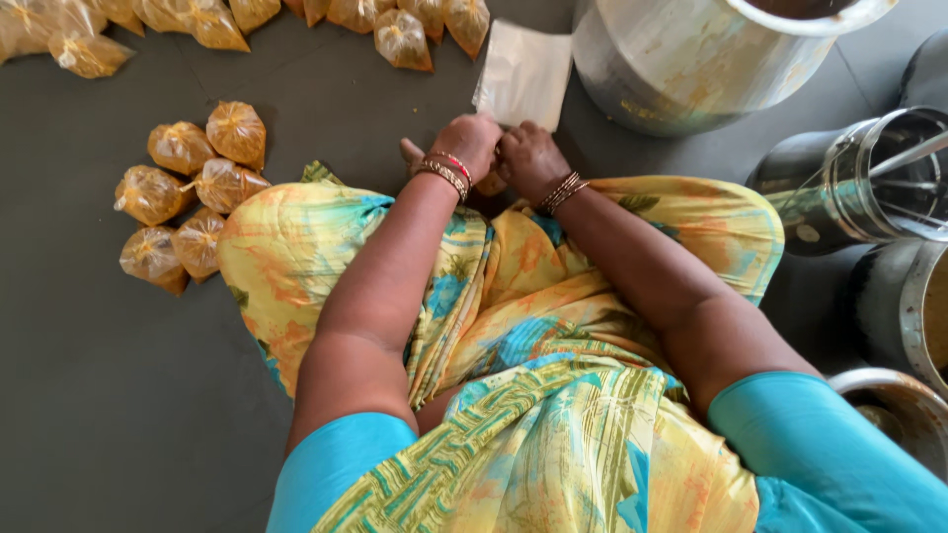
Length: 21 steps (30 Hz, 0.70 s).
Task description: The person scoops a brown paste from a large metal pot into small plastic bags using a ladle, then ties each bag and places it on the floor. The process is repeated continuously.
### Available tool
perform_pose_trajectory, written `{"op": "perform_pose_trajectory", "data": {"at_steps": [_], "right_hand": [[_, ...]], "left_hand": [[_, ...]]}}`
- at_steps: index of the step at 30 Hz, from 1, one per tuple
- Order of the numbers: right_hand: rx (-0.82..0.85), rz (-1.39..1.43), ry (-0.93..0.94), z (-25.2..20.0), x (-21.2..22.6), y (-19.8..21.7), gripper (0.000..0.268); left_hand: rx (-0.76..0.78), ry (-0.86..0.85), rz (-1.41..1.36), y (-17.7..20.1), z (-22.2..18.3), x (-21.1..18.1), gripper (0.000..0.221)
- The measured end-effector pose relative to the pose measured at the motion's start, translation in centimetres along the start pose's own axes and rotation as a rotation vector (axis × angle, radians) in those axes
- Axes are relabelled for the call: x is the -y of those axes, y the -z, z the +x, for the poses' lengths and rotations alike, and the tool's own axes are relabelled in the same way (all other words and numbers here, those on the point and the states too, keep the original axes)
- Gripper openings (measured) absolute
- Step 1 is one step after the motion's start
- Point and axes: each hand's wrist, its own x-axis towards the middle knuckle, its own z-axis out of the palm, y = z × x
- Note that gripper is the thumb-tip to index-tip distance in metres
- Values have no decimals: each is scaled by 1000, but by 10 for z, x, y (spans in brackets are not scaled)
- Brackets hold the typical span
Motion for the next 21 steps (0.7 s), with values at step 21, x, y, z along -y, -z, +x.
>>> {"op": "perform_pose_trajectory", "data": {"at_steps": [21], "right_hand": [[146,88,-114,-2,-17,-27,22]], "left_hand": [[61,15,66,-38,12,20,10]]}}
